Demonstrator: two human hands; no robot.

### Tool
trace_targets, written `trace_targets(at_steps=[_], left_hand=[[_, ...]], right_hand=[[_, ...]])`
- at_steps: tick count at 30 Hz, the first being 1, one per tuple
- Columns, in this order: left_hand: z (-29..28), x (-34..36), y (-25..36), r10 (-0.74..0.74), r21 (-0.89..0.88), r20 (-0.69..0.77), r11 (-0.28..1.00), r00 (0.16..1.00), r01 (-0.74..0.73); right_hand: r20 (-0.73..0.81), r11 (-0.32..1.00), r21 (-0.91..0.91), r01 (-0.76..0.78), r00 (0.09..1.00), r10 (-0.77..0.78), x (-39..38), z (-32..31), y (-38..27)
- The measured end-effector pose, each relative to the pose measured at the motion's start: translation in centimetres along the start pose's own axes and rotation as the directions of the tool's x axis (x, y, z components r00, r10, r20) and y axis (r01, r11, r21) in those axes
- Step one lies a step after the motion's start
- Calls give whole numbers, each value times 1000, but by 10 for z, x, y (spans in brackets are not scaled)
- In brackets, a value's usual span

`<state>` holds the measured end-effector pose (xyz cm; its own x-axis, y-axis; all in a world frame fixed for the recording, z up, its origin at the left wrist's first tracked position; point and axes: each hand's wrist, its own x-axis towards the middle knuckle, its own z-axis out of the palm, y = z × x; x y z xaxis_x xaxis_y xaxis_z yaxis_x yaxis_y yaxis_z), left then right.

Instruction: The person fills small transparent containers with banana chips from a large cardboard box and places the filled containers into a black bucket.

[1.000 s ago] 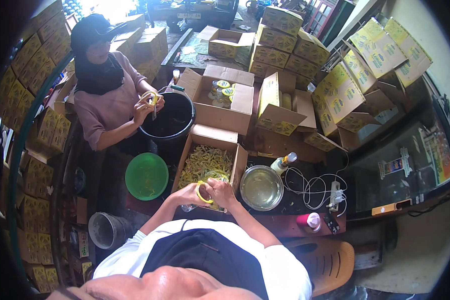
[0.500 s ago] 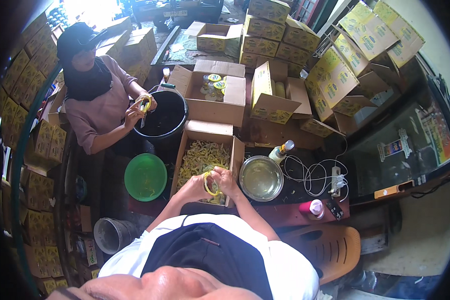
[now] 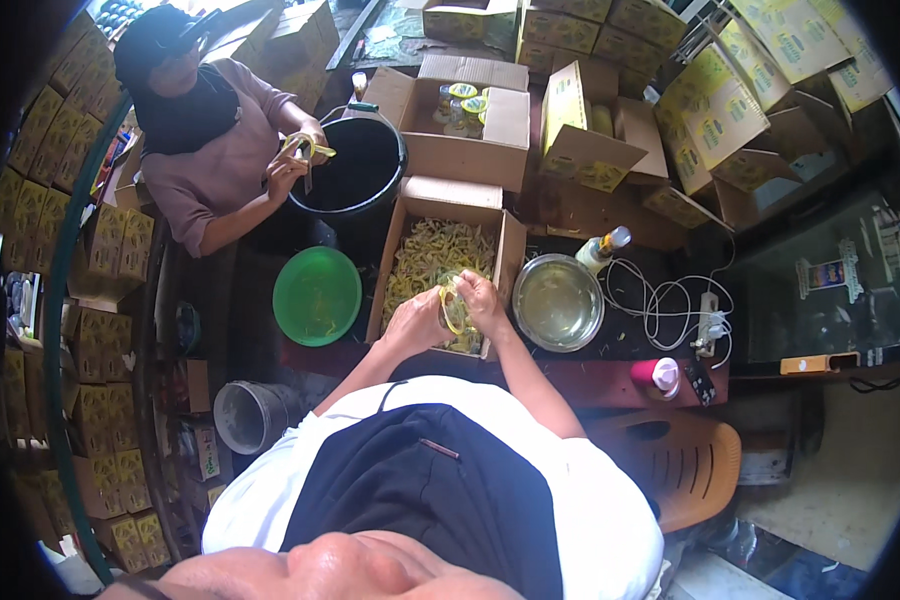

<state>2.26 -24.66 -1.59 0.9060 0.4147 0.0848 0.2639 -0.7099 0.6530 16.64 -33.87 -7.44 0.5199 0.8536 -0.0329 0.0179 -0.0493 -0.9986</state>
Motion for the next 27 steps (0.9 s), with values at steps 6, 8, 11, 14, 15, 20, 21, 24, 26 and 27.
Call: trace_targets(at_steps=[6, 8, 11, 14, 15, 20, 21, 24, 26, 27], left_hand=[[-25, -2, -16, -36, -352, 276, 926, 961, 136], [-30, 1, -23, 2, -297, 332, 949, 943, 103], [-33, 3, -27, 14, -245, 417, 964, 909, 98], [-34, 5, -26, 34, -251, 438, 964, 898, 86], [-35, 6, -25, 38, -257, 441, 963, 897, 86], [-21, 6, -9, -6, -154, 283, 987, 959, 52], [-17, 5, -7, -56, -74, 218, 995, 974, 74], [-5, 1, -3, -133, -1, 184, 991, 974, 135], [-2, -3, 1, -162, 77, 136, 985, 977, 153], [2, -4, 4, -154, 75, 143, 987, 978, 145]], right_hand=[[214, 982, -187, -8, 976, 48, -10, -7, -38], [293, 961, -276, 3, 953, 82, -11, -5, -40], [367, 915, -395, 79, 927, 78, -8, -3, -39], [339, 855, -496, 149, 940, 33, -11, -1, -38], [323, 821, -528, 219, 945, -44, -12, -1, -37], [164, 894, -444, 65, 986, 10, -11, 1, -29], [116, 912, -409, 42, 993, 6, -10, 3, -20], [86, 945, -326, 39, 996, -11, -10, 6, -8], [90, 938, -285, 195, 980, -177, -9, 9, 4], [-43, 922, -366, 127, 987, -153, -7, 5, 23]])
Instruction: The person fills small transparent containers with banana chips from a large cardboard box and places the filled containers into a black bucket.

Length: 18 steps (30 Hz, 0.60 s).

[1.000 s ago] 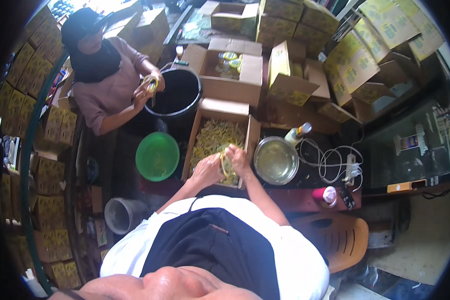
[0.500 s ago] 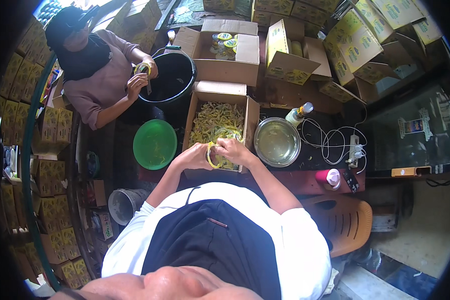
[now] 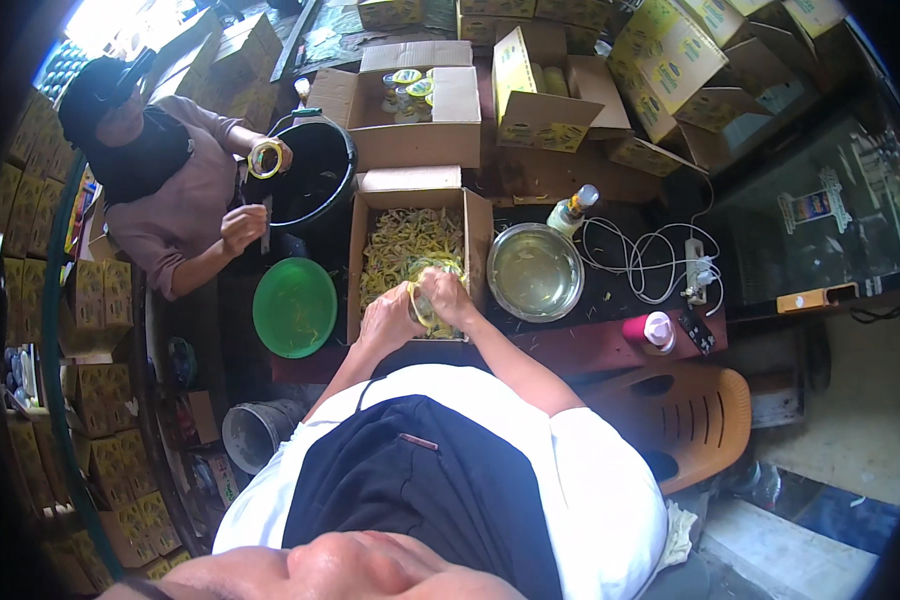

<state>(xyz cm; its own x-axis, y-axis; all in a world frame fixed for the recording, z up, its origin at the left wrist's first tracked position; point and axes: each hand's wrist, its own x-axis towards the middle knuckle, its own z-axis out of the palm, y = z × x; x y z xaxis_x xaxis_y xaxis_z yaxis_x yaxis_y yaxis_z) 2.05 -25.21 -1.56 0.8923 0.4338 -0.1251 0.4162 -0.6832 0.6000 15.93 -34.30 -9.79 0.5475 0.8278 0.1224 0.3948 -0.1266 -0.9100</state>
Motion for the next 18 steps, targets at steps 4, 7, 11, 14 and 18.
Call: trace_targets(at_steps=[4, 7, 11, 14, 18], left_hand=[[-3, -1, 24, 428, 69, -354, 899, 832, -433], [-1, -9, 0, 196, -163, -377, 948, 905, -273], [-10, -4, -9, 51, -331, -321, 930, 946, -163], [-6, 1, -12, 75, -375, -290, 909, 954, -185], [-3, -3, -13, 112, -367, -277, 905, 954, -213]], right_hand=[[-549, 945, 277, -174, 779, 304, 5, -50, 111], [-469, 832, 478, -280, 720, 512, 6, -101, 66], [-662, 945, 222, -241, 674, 328, 9, -97, 32], [-520, 996, -88, -3, 853, -44, 2, -44, 26], [64, 965, -187, -183, 978, 198, -24, -17, 24]])
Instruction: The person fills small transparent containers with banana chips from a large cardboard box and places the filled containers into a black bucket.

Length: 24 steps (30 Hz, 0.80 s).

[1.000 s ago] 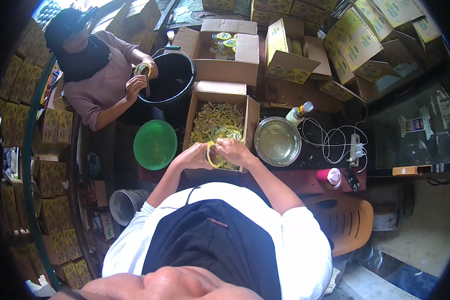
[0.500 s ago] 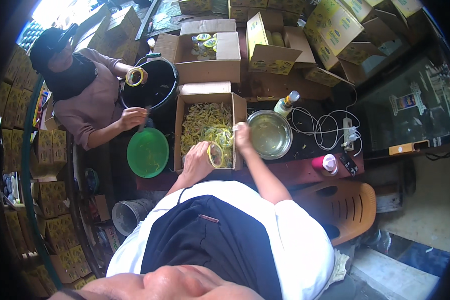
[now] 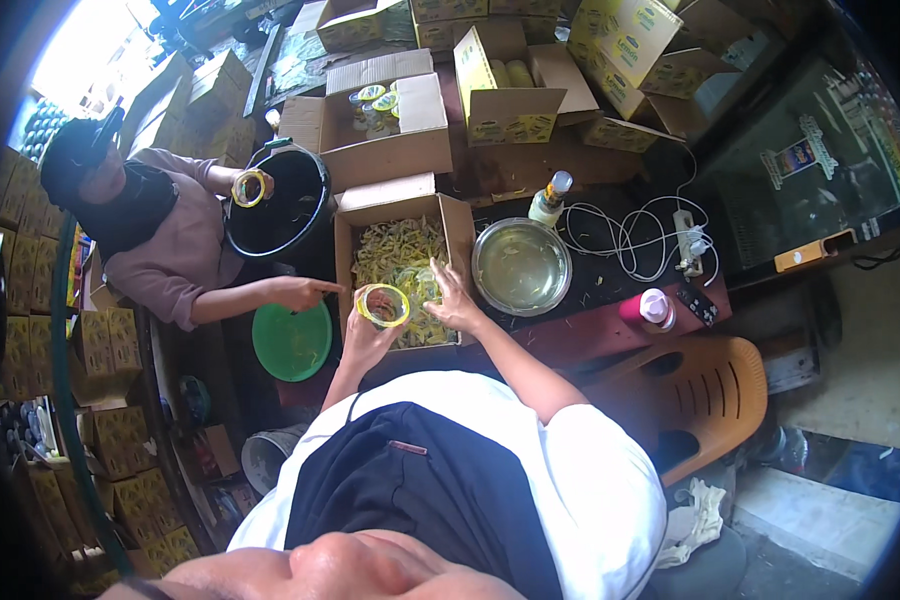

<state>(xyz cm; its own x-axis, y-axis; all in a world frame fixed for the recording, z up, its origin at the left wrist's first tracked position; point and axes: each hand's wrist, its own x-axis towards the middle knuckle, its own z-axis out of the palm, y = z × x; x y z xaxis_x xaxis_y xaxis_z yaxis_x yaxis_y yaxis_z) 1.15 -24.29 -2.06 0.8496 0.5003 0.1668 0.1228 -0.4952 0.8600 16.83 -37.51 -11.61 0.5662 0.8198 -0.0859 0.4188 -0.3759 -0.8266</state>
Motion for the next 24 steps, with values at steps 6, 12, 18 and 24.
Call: trace_targets(at_steps=[6, 12, 18, 24], left_hand=[[-6, -14, -7, -112, -47, 42, 992, 993, 114], [-11, -15, -10, -108, -11, 11, 994, 994, 109], [-11, -21, -9, -146, -21, -8, 989, 989, 146], [-14, -20, -7, -104, 16, -10, 994, 995, 104]], right_hand=[[-129, 906, 386, 175, 982, -135, 19, 0, 25], [13, 970, 217, 114, 993, -119, 9, 2, -16], [-155, 648, 760, 47, 982, 110, 24, -26, 36], [-457, 851, -229, -472, 824, 334, 14, -62, 121]])
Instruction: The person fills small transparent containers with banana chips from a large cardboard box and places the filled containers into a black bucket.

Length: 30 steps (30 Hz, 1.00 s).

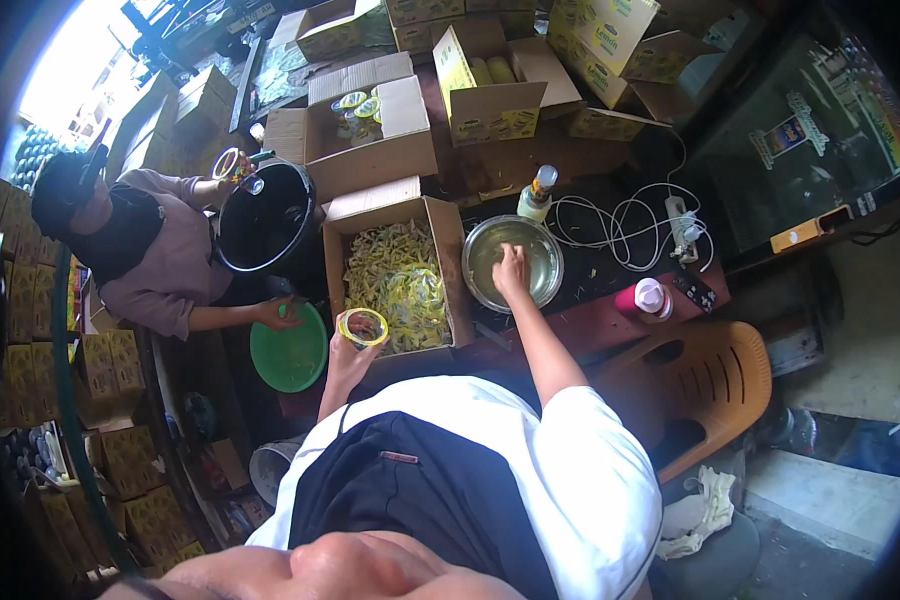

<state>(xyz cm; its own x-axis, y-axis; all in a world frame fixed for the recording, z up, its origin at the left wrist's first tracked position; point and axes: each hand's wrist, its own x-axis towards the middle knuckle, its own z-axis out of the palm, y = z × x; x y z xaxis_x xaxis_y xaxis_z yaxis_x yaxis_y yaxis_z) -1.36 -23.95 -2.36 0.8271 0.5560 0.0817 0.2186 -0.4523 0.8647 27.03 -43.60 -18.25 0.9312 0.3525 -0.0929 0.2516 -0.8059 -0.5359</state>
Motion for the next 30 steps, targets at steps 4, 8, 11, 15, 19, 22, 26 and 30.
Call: trace_targets(at_steps=[4, 8, 11, 15, 19, 22, 26, 30], left_hand=[[2, 4, -6, 17, 34, 14, 999, 1000, -18], [4, 6, -2, 4, -13, 10, 1000, 1000, -4], [5, 5, 0, 4, -1, 40, 1000, 999, -4], [12, 2, 2, -24, 16, 79, 1000, 997, 23], [14, 0, 0, -25, 31, 94, 999, 995, 22], [16, -1, -4, -78, -4, 106, 997, 991, 78], [16, -1, 8, -92, -6, 124, 996, 988, 93], [19, 0, 12, -88, 12, 142, 996, 986, 88]], right_hand=[[258, 917, -366, 158, 964, -63, -18, -3, 17], [38, 987, -113, 116, 993, -112, -16, -12, 23], [83, 985, -157, 76, 995, -63, -12, -27, 24], [-118, 984, -117, 136, 982, -150, -39, -58, 42], [-313, 998, 63, 19, 950, 2, -64, -68, 80], [-346, 976, 189, -106, 923, 167, -84, -44, 117], [-64, 922, 261, -287, 947, 313, -117, -22, 117], [128, 998, 59, -21, 992, 13, -143, 6, 92]])
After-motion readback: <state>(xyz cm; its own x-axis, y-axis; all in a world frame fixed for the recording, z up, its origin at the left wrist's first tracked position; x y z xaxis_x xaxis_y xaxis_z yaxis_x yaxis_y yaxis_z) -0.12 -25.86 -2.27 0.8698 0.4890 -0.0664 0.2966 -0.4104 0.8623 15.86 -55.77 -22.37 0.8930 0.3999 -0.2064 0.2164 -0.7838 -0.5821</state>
